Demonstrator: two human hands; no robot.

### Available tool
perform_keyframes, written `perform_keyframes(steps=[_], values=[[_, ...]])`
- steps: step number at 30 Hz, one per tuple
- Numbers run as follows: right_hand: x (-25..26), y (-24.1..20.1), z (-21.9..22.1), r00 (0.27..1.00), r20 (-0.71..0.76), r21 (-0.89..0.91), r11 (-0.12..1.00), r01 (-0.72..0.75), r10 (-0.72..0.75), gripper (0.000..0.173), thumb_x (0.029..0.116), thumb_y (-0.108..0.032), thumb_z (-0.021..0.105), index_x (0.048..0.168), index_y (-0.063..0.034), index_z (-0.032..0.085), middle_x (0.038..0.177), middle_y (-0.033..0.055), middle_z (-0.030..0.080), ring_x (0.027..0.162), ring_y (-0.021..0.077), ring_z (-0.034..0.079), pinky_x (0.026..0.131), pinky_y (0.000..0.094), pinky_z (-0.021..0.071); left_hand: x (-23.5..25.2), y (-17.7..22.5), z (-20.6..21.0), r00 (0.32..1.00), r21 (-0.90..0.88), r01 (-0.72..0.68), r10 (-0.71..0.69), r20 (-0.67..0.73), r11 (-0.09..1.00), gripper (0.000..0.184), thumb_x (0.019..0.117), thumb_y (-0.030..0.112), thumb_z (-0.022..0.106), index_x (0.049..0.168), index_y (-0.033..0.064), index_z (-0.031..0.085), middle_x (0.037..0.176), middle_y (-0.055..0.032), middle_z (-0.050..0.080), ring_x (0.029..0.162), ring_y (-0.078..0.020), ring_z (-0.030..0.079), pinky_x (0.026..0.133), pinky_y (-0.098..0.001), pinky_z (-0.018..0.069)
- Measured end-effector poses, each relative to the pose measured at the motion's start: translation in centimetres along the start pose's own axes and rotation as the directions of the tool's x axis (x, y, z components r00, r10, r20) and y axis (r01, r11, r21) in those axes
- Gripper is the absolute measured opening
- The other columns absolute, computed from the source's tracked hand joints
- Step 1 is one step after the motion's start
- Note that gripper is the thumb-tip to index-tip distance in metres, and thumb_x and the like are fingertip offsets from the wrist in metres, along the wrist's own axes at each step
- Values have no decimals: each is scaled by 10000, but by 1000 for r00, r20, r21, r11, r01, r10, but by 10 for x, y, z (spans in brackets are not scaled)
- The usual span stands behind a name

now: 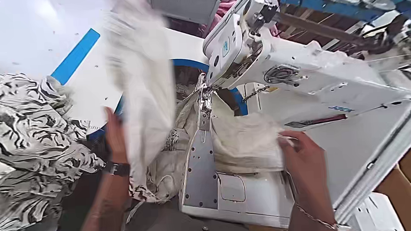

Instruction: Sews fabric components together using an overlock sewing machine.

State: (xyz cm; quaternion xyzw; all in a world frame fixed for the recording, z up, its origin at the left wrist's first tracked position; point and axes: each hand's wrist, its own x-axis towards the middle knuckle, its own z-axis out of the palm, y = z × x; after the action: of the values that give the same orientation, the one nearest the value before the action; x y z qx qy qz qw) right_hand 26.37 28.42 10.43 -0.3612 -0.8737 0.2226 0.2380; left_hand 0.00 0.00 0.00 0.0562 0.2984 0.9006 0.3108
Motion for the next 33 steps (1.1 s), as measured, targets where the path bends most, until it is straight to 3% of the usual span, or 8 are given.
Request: perform_keyframes(steps=[5,12,16,18,20,24,26,33], values=[[4,19,-21,935,-316,-53,981,-189,163,322,1037,-109,516,1222,139,607,1005,280,662,851,259,619,806,417,509,27,-13,56,979,748,23,-166,118,664,117,1014,39,539,1065,36,645,829,-34,704,687,-90,678,636,-283,593],[34,-73,111,720,29,-219,698,681,-693,278,837,-29,656,1090,-53,768,701,183,633,481,339,602,386,449,426,-9,-39,106,790,753,-549,70,609,-364,224,836,4,689,1042,29,773,968,-157,772,782,-320,760,624,-507,594],[53,-48,113,770,60,-296,725,621,-635,183,909,-87,615,975,-44,780,704,211,650,543,381,649,430,481,469,-51,-7,28,948,935,-316,-25,316,-159,94,816,28,668,737,-17,691,611,-161,624,552,-332,627,541,-556,484],[39,-37,121,772,91,-289,725,625,-629,201,938,-131,601,948,-58,788,676,191,661,528,353,654,418,455,467,-78,16,33,771,867,-471,-401,495,164,251,853,177,605,626,69,598,512,-39,516,452,-158,521,439,-359,414],[39,-36,132,781,89,-256,743,618,-618,217,931,-131,587,911,-34,781,659,177,647,525,342,647,425,451,463,-65,17,66,540,786,-491,-576,614,377,281,943,245,624,749,54,694,609,-61,606,549,-181,594,515,-388,453],[23,-61,104,847,347,-138,872,470,-402,365,954,-146,603,1279,4,677,952,231,732,768,418,722,619,570,552,3,-66,69,894,896,-433,-78,441,99,297,993,38,538,1231,-60,687,1103,-225,711,1012,-335,710,915,-497,566],[2,-76,78,742,575,-15,902,431,-345,459,922,-153,680,1377,-95,656,1053,223,735,850,419,725,698,609,558,13,-99,65,944,896,-325,152,292,302,409,1014,14,411,1378,-101,556,1284,-219,667,1193,-280,664,1047,-430,524],[-41,-43,94,757,174,80,775,627,-630,196,916,-162,573,865,-124,759,686,102,631,485,212,580,380,340,419,21,-93,67,888,655,-311,-36,459,689,747,810,103,589,1500,-59,354,1616,-162,375,1490,-201,379,1212,-399,351]])
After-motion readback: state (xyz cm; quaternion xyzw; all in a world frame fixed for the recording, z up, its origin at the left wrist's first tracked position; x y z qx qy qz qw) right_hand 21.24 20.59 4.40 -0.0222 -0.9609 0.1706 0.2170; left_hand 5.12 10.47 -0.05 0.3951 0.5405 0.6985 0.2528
